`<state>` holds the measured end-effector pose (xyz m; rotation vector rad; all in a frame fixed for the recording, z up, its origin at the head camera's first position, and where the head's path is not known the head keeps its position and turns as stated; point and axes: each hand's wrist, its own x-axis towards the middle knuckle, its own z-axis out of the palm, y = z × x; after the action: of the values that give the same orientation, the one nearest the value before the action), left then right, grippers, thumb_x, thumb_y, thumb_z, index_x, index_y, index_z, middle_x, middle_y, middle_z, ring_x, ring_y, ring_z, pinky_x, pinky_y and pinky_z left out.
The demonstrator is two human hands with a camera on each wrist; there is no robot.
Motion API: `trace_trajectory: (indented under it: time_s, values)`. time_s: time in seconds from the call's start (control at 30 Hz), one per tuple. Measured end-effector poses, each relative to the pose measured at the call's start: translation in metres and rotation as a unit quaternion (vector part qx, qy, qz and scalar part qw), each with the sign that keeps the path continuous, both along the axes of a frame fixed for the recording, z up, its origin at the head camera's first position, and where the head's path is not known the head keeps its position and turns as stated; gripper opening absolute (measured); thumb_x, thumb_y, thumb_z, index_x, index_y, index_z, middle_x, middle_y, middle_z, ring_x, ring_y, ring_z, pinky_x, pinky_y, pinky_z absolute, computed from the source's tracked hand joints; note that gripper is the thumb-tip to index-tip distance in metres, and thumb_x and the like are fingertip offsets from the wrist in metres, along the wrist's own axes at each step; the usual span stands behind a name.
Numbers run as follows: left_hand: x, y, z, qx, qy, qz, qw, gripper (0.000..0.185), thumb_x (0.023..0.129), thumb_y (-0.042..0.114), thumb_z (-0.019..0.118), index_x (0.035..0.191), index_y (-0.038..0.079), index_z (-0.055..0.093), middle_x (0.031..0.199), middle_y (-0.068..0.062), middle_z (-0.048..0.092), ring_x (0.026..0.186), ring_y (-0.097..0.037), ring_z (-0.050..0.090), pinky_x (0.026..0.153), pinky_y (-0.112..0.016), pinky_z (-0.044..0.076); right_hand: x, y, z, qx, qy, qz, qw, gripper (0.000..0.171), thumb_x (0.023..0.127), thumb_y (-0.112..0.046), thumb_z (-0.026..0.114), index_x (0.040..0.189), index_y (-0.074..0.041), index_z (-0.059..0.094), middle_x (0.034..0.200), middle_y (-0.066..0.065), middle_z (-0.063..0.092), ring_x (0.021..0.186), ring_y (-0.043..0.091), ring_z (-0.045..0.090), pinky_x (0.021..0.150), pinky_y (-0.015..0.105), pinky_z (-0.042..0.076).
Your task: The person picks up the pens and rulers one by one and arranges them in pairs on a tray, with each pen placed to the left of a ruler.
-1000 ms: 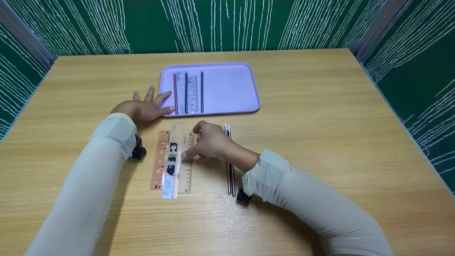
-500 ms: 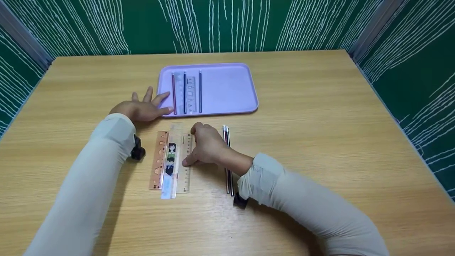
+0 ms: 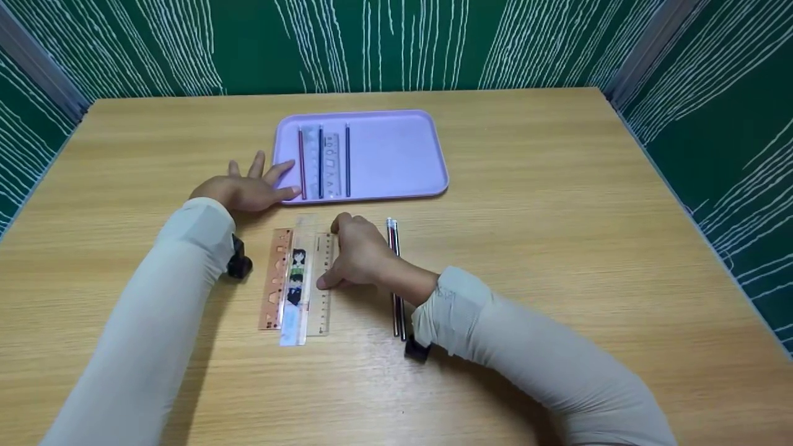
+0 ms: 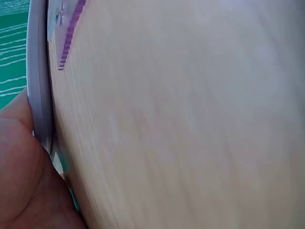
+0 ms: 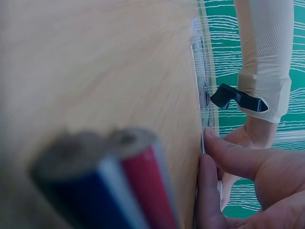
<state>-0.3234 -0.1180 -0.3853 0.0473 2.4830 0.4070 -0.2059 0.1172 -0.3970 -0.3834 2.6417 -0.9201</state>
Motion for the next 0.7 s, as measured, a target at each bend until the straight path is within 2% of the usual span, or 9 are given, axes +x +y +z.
trace_trajectory:
  time_s: [0.37,0.57,0.7]
  values:
    - [0.0011,-0.0005,0.0013,0.005,0.002,0.004,1.0,0.078,0.092,0.082,0.036,0.154,0.062,-0.006,0.166,0.006,-0.032,0.149,-0.045,-0.033,0.105,-0.088,-0.012,0.0008,-0.0012,0.0018,0.008,0.004,0.006,1.0,0.087,0.06,-0.024,0.1,0.131,-0.005,0.053,0.115,0.011,0.062,0.102,0.026,0.058,0.096,0.042,0.051]
    - [0.0019,-0.0001,0.0017,0.011,0.0,0.006,0.9999,0.078,0.092,0.082,0.037,0.154,0.062,-0.005,0.166,0.006,-0.032,0.149,-0.045,-0.033,0.105,-0.087,-0.013,0.0035,-0.0035,0.0016,-0.006,-0.009,0.0,1.0,0.088,0.061,-0.022,0.1,0.13,-0.003,0.048,0.122,0.013,0.057,0.11,0.029,0.056,0.103,0.042,0.049]
    - [0.0012,0.0,0.0014,0.008,0.0,0.004,1.0,0.078,0.091,0.083,0.036,0.154,0.063,-0.006,0.166,0.006,-0.032,0.149,-0.045,-0.033,0.105,-0.088,-0.013,0.0054,-0.0033,0.0011,-0.018,-0.018,-0.01,1.0,0.09,0.061,-0.02,0.1,0.129,-0.006,0.043,0.123,0.013,0.056,0.111,0.03,0.056,0.106,0.043,0.047]
